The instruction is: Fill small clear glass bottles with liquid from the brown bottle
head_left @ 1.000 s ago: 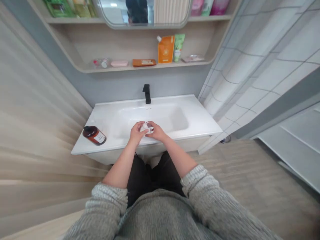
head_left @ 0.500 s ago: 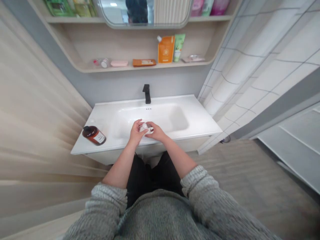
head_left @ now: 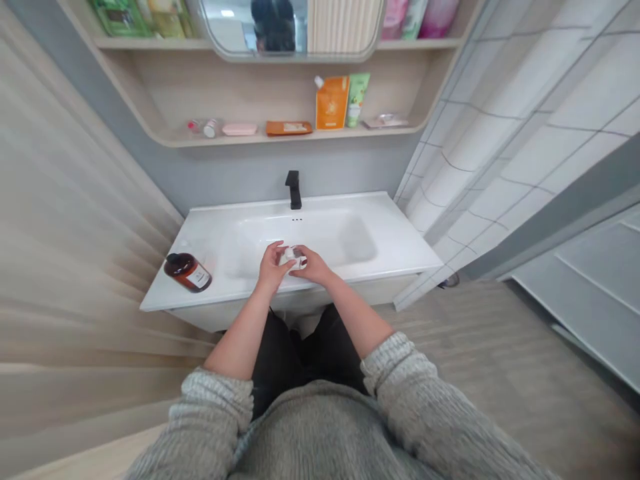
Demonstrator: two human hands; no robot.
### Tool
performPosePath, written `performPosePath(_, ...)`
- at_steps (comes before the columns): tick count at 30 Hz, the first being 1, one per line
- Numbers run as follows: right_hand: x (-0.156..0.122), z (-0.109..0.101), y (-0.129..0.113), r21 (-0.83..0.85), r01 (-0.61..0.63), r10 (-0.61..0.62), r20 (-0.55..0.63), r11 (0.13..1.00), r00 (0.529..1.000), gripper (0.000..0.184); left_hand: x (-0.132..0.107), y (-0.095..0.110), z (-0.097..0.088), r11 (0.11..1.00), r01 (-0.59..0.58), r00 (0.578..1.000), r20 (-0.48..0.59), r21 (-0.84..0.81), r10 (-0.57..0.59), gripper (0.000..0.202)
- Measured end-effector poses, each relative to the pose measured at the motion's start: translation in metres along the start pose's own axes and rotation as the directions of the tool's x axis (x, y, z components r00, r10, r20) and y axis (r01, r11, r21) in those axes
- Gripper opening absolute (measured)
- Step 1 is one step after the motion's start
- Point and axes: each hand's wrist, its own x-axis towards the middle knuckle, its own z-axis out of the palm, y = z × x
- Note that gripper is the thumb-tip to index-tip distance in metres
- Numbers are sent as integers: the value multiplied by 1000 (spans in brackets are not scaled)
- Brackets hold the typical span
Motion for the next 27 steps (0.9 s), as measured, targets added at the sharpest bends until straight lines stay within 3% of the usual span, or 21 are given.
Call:
performPosePath(5, 0, 0, 0, -12, -11, 11, 2, 1000, 1000, 78, 0, 1, -1, 1000, 8, 999, 42, -9, -8, 95)
performPosePath(14, 0, 0, 0, -25, -19, 19, 11, 1000, 1000, 81, 1, 0, -2, 1000, 16, 999, 33, -18, -16, 87)
performPosePath(19, -1, 0, 2, -44, -2, 2, 12, 999, 1000, 82, 1, -1, -2, 999, 22, 999, 26, 36, -23, 68)
performPosePath(24, 0, 1, 4, -49, -10, 11, 10, 999, 1000, 83, 1, 2, -3, 1000, -6, 998, 58, 26, 5, 80)
performPosePath(27, 0, 1, 5, -59, -15, 16, 8, 998, 1000, 85, 1, 2, -3, 999, 10, 999, 48, 41, -12, 74)
